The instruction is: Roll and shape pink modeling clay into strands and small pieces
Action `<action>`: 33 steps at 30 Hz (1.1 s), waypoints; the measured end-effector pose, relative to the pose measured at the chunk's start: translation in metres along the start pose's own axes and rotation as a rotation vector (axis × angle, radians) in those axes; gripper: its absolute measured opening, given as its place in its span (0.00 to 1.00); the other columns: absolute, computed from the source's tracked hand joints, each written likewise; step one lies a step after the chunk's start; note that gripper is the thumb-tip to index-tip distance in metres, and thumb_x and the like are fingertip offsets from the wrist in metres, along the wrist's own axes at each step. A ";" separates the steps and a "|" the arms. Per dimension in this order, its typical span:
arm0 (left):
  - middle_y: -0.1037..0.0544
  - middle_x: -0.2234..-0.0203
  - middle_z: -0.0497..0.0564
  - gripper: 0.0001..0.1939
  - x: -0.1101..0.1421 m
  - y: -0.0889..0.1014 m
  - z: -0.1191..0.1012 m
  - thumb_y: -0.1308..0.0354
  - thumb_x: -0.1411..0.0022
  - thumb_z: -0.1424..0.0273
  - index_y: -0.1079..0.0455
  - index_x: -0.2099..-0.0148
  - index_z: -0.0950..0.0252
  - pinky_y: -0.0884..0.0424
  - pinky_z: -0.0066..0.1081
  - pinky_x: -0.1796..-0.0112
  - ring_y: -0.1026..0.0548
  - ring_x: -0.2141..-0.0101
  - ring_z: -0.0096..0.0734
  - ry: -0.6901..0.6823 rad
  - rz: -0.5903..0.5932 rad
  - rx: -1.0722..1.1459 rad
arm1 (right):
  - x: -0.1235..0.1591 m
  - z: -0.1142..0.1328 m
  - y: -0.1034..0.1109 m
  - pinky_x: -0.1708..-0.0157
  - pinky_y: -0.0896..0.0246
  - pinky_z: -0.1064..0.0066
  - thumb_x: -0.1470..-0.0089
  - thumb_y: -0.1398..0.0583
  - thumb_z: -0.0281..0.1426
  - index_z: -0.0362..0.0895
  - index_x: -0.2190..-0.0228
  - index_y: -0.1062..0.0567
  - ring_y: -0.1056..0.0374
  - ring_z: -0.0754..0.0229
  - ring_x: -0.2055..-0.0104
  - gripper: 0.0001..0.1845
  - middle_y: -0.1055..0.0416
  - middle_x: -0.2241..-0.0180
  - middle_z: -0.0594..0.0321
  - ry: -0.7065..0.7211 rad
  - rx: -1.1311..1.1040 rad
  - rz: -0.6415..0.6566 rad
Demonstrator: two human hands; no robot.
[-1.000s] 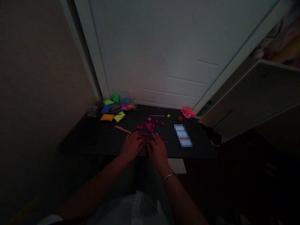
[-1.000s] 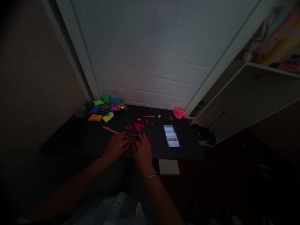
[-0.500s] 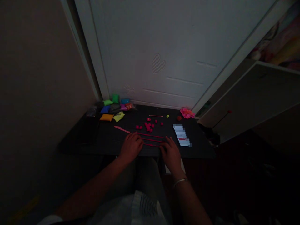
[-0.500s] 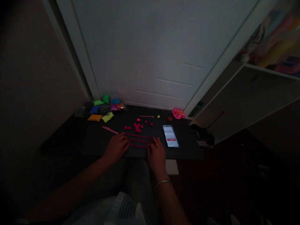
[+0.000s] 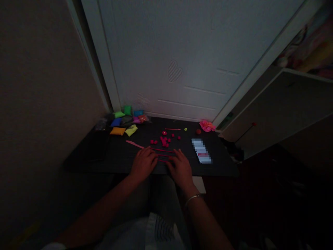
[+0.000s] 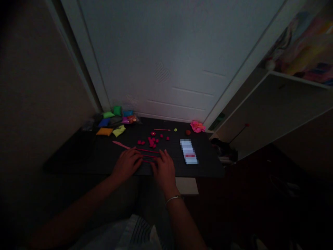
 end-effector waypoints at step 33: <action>0.27 0.60 0.54 0.13 -0.002 0.006 0.084 0.52 0.44 0.67 0.29 0.61 0.64 0.38 0.42 0.51 0.33 0.53 0.40 0.348 -0.204 0.237 | -0.071 -0.024 0.012 0.48 0.48 0.62 0.48 0.45 0.39 0.43 0.62 0.25 0.44 0.53 0.45 0.16 0.35 0.50 0.54 -0.149 0.038 -0.046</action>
Point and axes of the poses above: each hand's wrist, its own x-axis away from the middle knuckle, its own y-axis out of the back of the hand, z = x × y, the point moved 8 cm from there along -x, towards the middle knuckle
